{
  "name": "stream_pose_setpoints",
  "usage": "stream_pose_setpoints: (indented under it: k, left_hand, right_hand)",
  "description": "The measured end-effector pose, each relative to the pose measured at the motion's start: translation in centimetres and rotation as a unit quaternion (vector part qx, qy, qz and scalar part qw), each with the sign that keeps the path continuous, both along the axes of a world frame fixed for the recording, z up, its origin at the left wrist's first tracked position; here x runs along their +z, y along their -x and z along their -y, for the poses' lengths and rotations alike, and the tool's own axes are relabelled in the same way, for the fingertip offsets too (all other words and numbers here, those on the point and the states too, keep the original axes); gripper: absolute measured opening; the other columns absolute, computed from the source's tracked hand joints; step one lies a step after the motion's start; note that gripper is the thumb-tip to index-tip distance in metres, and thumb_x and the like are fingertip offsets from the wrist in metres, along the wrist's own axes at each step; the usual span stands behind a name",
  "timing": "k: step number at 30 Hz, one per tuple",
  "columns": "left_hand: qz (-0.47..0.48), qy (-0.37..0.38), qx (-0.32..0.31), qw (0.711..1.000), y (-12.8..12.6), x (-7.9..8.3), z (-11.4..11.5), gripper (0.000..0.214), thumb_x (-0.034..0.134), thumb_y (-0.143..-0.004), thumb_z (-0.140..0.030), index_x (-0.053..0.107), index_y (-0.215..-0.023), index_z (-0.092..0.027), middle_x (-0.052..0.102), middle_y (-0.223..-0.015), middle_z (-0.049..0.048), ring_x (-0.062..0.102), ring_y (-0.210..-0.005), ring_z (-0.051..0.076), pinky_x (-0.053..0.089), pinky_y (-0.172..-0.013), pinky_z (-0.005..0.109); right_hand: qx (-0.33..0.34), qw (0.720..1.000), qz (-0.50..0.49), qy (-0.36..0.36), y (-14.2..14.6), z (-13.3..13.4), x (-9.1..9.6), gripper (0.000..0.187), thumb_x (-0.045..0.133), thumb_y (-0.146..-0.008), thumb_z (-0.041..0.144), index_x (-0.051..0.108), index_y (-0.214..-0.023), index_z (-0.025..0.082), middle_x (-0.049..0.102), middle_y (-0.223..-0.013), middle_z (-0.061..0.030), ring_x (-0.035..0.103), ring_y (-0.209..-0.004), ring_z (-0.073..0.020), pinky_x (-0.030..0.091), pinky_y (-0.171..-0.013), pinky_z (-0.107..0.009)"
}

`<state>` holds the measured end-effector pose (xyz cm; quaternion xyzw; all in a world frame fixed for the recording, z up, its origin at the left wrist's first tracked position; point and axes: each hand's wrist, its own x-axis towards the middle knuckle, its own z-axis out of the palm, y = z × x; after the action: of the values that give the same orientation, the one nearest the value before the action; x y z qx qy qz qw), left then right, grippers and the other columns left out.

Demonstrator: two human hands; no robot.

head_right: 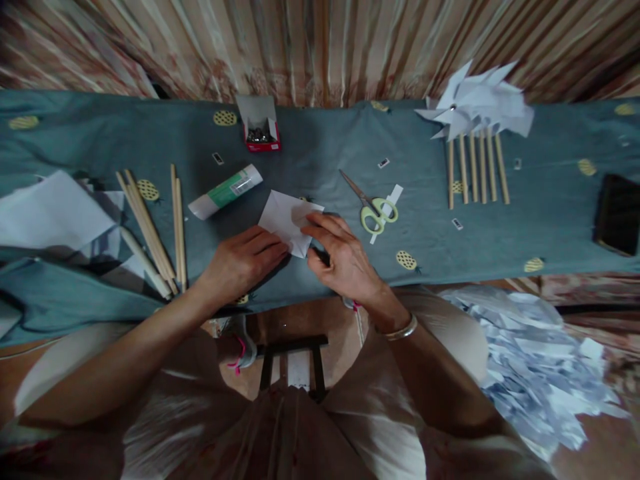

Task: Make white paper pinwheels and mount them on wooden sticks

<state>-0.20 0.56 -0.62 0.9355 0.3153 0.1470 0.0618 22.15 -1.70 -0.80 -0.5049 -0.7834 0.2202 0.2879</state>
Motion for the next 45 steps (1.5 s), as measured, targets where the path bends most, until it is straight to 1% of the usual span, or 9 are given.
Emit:
stream_pose_setpoints:
  k: [7,12,16,19,22,28,34,40,45]
  left_hand:
    - [0.026,0.008,0.022,0.999,0.1,-0.7,-0.4,0.025,0.047,-0.102,-0.024,0.071,-0.096,-0.016,0.071,-0.093,0.0074,0.062,-0.087,0.02,0.051,-0.074,0.03]
    - [0.025,0.023,0.024,0.999,0.0,-0.4,-0.4,0.027,0.046,-0.102,-0.025,0.071,-0.096,-0.017,0.071,-0.092,0.0078,0.062,-0.087,0.02,0.051,-0.074,0.031]
    - [0.022,-0.007,0.012,1.0,0.0,-0.3,-0.1,0.023,0.053,-0.099,-0.031,0.07,-0.096,-0.016,0.071,-0.093,0.0081,0.062,-0.086,0.021,0.052,-0.075,0.032]
    - [0.02,-0.053,-0.001,0.998,0.2,-0.2,0.3,0.02,0.055,-0.099,-0.025,0.069,-0.09,-0.015,0.07,-0.087,0.0064,0.062,-0.08,0.02,0.051,-0.069,0.03]
    - [0.02,-0.063,-0.018,0.998,0.4,-0.1,1.0,0.018,0.054,-0.098,-0.017,0.069,-0.088,-0.013,0.071,-0.087,0.0058,0.062,-0.08,0.019,0.051,-0.067,0.028]
    - [0.084,-0.013,-0.004,0.996,0.5,-0.4,1.8,0.016,0.054,-0.099,-0.017,0.069,-0.096,-0.012,0.073,-0.095,0.0085,0.064,-0.085,0.018,0.055,-0.074,0.029]
    - [0.128,0.021,0.034,0.991,0.4,-0.9,1.9,0.019,0.053,-0.1,-0.019,0.065,-0.112,-0.011,0.072,-0.087,0.0067,0.066,-0.08,0.018,0.056,-0.072,0.029]
    - [0.121,0.028,-0.007,0.992,0.7,-1.0,2.0,0.016,0.055,-0.098,-0.014,0.066,-0.109,-0.012,0.073,-0.096,0.0076,0.066,-0.09,0.018,0.057,-0.081,0.03]
    - [0.136,0.024,-0.006,0.99,0.9,-1.1,1.8,0.016,0.059,-0.096,-0.013,0.068,-0.108,-0.011,0.073,-0.097,0.0082,0.066,-0.087,0.018,0.058,-0.078,0.03]
  right_hand:
    - [0.029,1.0,-0.008,0.006,0.3,0.2,-0.2,0.038,0.068,-0.084,0.026,0.066,-0.122,0.023,0.062,-0.139,-0.0115,0.056,-0.131,-0.0312,0.045,-0.112,-0.055]
    - [0.032,0.999,-0.007,0.004,0.9,0.1,-0.1,0.017,0.059,-0.093,0.024,0.068,-0.108,0.023,0.066,-0.134,-0.0111,0.058,-0.129,-0.0282,0.047,-0.11,-0.052]
    - [0.035,0.999,-0.007,-0.007,1.4,0.2,0.1,0.014,0.054,-0.097,0.021,0.068,-0.098,0.021,0.069,-0.128,-0.0122,0.06,-0.124,-0.027,0.049,-0.108,-0.049]
    - [0.045,0.999,-0.012,-0.017,1.5,0.7,0.1,0.013,0.056,-0.097,0.021,0.068,-0.095,0.021,0.07,-0.126,-0.0118,0.062,-0.122,-0.0259,0.05,-0.106,-0.048]
    - [0.051,0.998,-0.02,-0.024,1.5,1.3,-0.1,0.012,0.057,-0.097,0.021,0.069,-0.092,0.022,0.071,-0.123,-0.0102,0.063,-0.119,-0.0247,0.051,-0.105,-0.047]
    - [0.015,0.999,-0.038,-0.014,1.4,1.7,-0.6,0.01,0.063,-0.094,0.024,0.072,-0.09,0.022,0.069,-0.129,-0.0105,0.06,-0.126,-0.0274,0.048,-0.109,-0.051]
    - [-0.026,0.998,-0.054,-0.01,1.9,1.3,-1.2,0.008,0.065,-0.091,0.026,0.072,-0.09,0.022,0.066,-0.135,-0.0102,0.057,-0.129,-0.0293,0.047,-0.109,-0.052]
    - [-0.04,0.998,-0.053,-0.011,2.1,1.3,-1.3,0.008,0.066,-0.091,0.026,0.071,-0.086,0.022,0.066,-0.133,-0.0122,0.058,-0.128,-0.0292,0.046,-0.109,-0.052]
    - [-0.054,0.997,-0.047,-0.019,2.2,1.3,-1.4,0.007,0.068,-0.09,0.028,0.07,-0.087,0.022,0.067,-0.132,-0.0123,0.058,-0.128,-0.0294,0.047,-0.109,-0.051]
